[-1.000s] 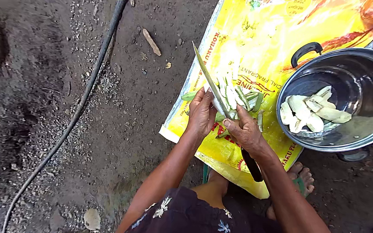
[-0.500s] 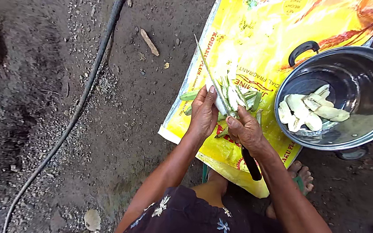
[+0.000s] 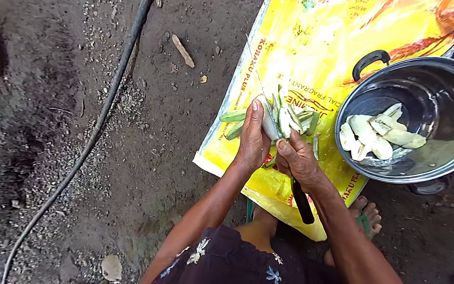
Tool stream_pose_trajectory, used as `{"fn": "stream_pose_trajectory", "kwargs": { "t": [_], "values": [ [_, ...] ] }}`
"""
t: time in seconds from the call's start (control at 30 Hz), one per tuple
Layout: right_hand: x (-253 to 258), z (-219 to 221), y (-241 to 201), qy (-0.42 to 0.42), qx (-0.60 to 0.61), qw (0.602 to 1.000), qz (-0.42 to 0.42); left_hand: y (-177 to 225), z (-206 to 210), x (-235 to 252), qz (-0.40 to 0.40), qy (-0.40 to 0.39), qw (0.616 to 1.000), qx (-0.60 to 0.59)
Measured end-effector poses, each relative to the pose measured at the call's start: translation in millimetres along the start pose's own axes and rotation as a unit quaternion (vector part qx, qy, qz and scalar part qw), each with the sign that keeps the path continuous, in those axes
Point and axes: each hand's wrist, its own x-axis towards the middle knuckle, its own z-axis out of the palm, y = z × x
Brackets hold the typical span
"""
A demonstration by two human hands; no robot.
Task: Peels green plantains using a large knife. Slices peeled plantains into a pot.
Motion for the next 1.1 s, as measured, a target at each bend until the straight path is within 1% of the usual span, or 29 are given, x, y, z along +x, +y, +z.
{"fn": "stream_pose_trajectory", "kwargs": {
  "t": [0.1, 0.23, 0.33, 0.43, 0.77, 1.1],
  "values": [
    [-0.1, 3.9, 5.1, 0.025, -0.024, 0.999, -0.011, 0.1, 4.2, 1.2, 0.013, 0.025, 1.0, 0.011],
    [-0.8, 13.9, 8.6, 0.075, -0.05, 0.995, -0.036, 2.2, 7.2, 2.8, 0.008, 0.058, 0.998, 0.03],
    [-0.8, 17.2, 10.5, 0.091, -0.079, 0.991, -0.064, 1.0, 6.3, 3.3, 0.01, 0.066, 0.998, 0.021],
    [-2.3, 17.6, 8.7, 0.1, -0.127, 0.984, -0.073, 2.2, 9.3, 1.1, 0.016, 0.092, 0.995, 0.026],
    [-3.8, 5.4, -1.4, 0.067, -0.215, 0.973, -0.048, -4.6, 3.4, 3.3, 0.04, 0.1, 0.993, 0.047],
    [-3.8, -3.9, -6.4, 0.041, -0.186, 0.982, 0.004, -14.3, -6.7, 11.8, 0.024, 0.09, 0.992, 0.082]
  ]
}}
